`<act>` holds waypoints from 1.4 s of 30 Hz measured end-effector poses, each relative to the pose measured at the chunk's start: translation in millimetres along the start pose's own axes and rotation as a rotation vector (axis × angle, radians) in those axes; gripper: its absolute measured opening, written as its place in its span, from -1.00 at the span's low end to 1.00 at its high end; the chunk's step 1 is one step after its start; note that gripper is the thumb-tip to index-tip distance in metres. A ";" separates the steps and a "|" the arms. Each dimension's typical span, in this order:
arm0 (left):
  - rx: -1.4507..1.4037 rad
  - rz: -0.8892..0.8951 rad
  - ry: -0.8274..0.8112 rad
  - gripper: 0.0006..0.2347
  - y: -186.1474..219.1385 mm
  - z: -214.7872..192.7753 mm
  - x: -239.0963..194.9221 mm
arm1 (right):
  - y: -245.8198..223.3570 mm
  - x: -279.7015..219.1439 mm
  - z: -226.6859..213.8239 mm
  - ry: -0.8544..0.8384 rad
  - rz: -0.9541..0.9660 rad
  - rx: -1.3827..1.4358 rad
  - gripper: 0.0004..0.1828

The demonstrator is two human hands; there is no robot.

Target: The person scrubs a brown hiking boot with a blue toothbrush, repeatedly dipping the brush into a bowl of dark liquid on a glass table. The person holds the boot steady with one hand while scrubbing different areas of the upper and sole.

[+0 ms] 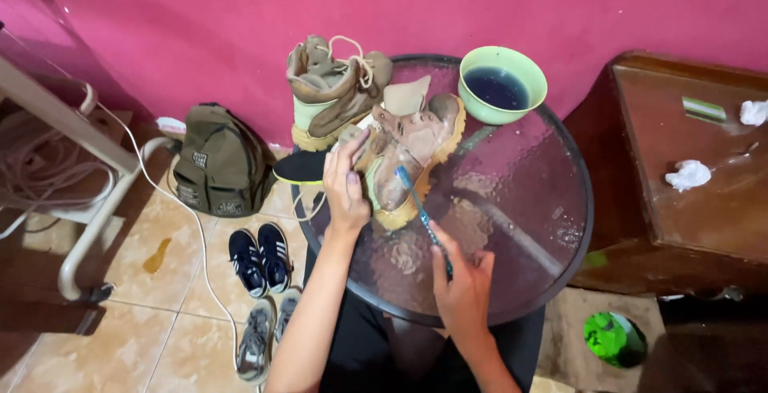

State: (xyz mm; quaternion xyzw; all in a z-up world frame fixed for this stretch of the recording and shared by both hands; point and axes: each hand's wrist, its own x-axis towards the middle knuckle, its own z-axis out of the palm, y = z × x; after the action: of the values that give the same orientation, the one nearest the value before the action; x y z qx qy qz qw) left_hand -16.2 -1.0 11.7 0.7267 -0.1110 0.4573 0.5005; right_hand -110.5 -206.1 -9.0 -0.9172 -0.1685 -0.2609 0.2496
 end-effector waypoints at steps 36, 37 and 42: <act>0.050 0.001 0.006 -0.41 -1.7 -3.0 -7.5 | 16.5 -18.4 -18.2 -0.097 -0.223 0.040 -0.55; 0.052 0.001 0.015 -0.41 -3.3 -2.1 -3.6 | 16.4 -18.5 -20.2 -0.098 -0.233 0.040 -0.55; 0.078 0.089 -0.030 -0.37 -1.2 2.2 -4.7 | 2.6 -8.0 -20.2 -0.073 -0.242 0.000 -0.57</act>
State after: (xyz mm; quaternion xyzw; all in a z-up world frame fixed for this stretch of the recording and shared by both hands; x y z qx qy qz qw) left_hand -16.8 -3.6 7.2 0.7468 -0.1329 0.4722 0.4492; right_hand -123.8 -220.6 0.4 -0.8990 -0.2869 -0.2554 0.2102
